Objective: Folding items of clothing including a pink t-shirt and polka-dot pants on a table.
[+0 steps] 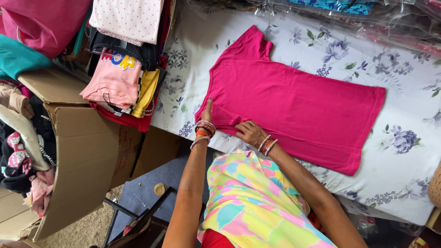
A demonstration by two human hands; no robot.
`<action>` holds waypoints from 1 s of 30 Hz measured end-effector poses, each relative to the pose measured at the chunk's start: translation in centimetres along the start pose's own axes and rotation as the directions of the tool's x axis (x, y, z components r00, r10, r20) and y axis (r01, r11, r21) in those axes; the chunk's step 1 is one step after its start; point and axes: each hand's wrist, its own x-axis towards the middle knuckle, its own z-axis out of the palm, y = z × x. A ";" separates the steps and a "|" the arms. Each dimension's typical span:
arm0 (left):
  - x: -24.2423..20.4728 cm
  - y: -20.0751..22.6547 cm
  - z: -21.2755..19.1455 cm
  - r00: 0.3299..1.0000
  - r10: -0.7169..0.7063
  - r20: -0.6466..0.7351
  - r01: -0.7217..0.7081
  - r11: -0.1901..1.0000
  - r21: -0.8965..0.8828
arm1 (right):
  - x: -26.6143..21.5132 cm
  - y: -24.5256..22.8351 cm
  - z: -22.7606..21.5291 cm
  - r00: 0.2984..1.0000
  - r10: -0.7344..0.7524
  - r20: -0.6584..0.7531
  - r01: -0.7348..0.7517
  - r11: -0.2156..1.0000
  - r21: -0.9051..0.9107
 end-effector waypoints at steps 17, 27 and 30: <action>-9.7 0.4 1.5 0.467 0.709 0.528 -0.683 -0.090 0.725 | -0.7 -0.5 0.5 0.916 0.239 0.322 -0.223 0.971 -0.085; -8.7 -0.3 2.0 0.630 0.607 0.485 -0.526 -0.126 0.841 | -10.7 0.8 -7.1 0.711 0.529 0.463 -0.487 0.845 -0.219; -9.4 0.2 2.1 0.627 0.612 0.483 -0.524 -0.128 0.842 | -20.3 2.4 -9.7 0.637 0.713 0.293 -0.606 0.698 -0.382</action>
